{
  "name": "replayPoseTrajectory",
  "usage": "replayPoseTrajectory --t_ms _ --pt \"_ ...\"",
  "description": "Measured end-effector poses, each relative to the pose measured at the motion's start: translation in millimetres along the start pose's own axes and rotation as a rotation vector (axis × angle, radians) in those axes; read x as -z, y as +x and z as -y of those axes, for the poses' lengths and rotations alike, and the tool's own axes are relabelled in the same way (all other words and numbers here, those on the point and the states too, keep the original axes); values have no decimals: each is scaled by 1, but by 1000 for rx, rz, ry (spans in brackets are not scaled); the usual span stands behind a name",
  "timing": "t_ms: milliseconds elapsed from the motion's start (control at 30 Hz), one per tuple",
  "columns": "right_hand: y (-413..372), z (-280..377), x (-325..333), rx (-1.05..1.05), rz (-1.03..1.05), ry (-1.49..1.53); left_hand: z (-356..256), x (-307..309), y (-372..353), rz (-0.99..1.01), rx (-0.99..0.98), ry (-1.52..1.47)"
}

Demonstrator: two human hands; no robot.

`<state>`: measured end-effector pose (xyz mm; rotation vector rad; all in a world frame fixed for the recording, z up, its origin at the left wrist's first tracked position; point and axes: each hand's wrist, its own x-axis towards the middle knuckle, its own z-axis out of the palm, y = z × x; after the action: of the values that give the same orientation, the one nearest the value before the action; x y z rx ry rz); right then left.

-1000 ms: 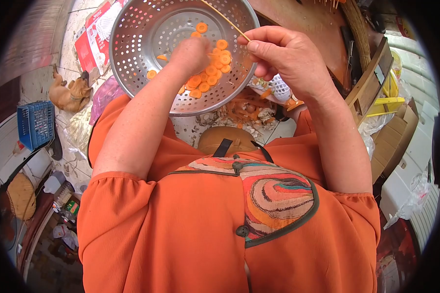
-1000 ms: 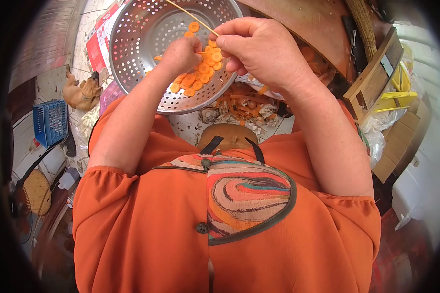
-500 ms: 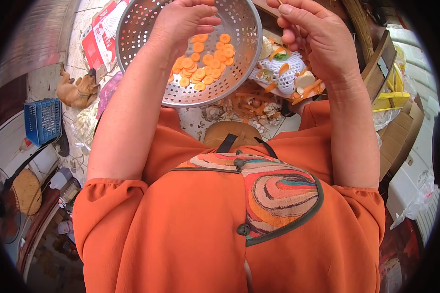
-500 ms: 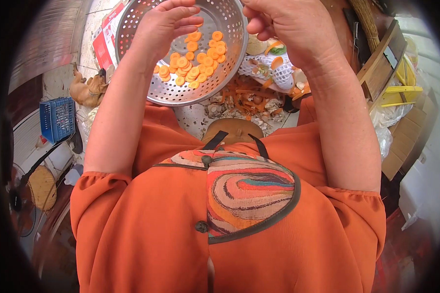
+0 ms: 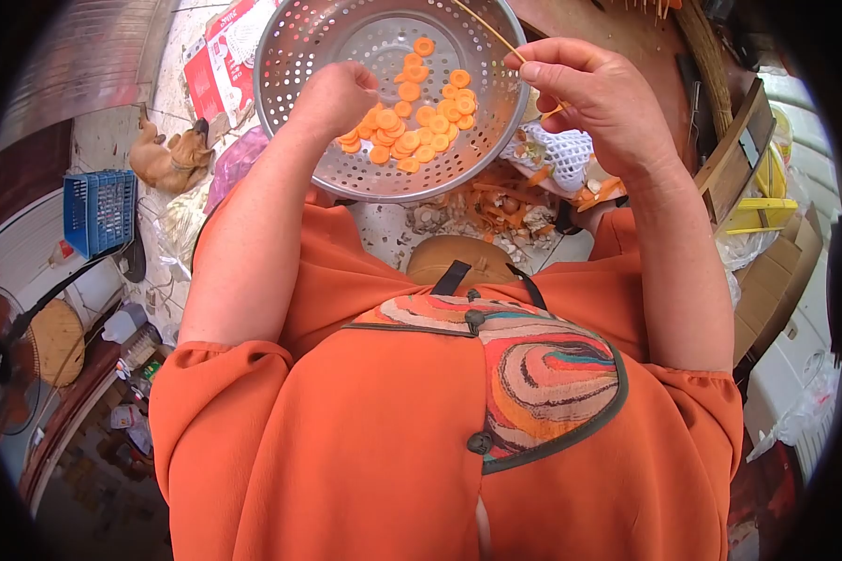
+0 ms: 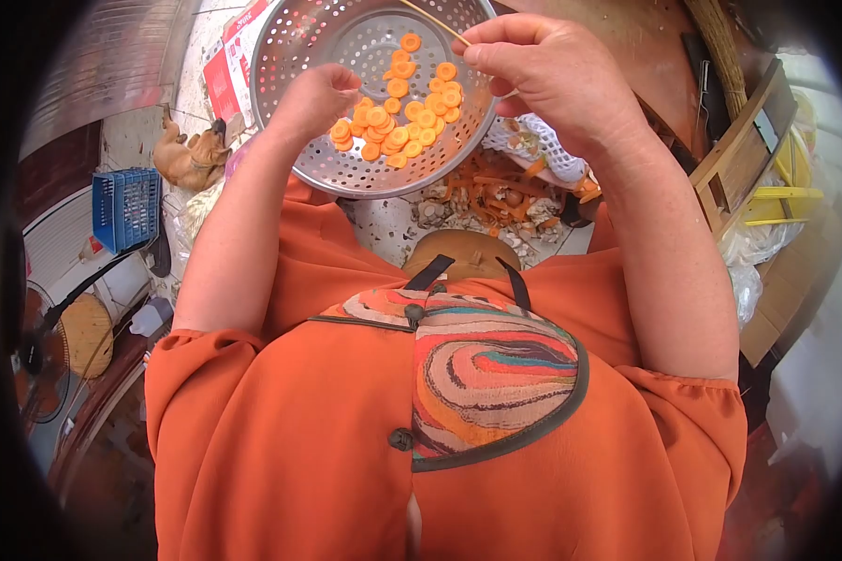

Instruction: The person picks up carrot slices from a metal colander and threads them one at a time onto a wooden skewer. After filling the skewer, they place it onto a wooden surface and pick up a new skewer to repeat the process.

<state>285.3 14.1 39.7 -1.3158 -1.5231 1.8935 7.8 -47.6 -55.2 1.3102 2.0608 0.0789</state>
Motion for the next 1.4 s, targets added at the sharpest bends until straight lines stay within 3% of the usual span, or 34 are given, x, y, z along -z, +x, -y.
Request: replayPoseTrajectory --t_ms 267,333,467,867,967,1033,1100,1133,1300,1367,1400 --pt "7 3 -12 31 38 -31 -26 -32 29 -177 -121 56" --pt "11 3 -12 19 31 -6 -38 -33 31 -131 -43 257" --pt "13 7 -12 44 34 -29 -49 -35 36 -46 72 263" --pt "10 14 -6 73 35 -26 -46 -26 46 9 -30 -35" --pt "12 14 -4 117 -20 58 -73 0 26 136 -35 -299" --pt "12 20 3 96 -6 50 -88 4 9 332 -236 -550" --pt "10 34 2 32 -115 179 -107 0 -14 409 -274 -705" --pt "14 29 3 125 -90 219 -112 -3 -20 486 -311 -858" --pt "10 29 5 57 -91 251 -99 -7 -6 308 -297 -742" --pt "9 28 6 60 -76 259 -81 -1 7 90 -236 -498" --pt "8 30 6 30 -56 192 -69 -1 16 91 -235 -496"
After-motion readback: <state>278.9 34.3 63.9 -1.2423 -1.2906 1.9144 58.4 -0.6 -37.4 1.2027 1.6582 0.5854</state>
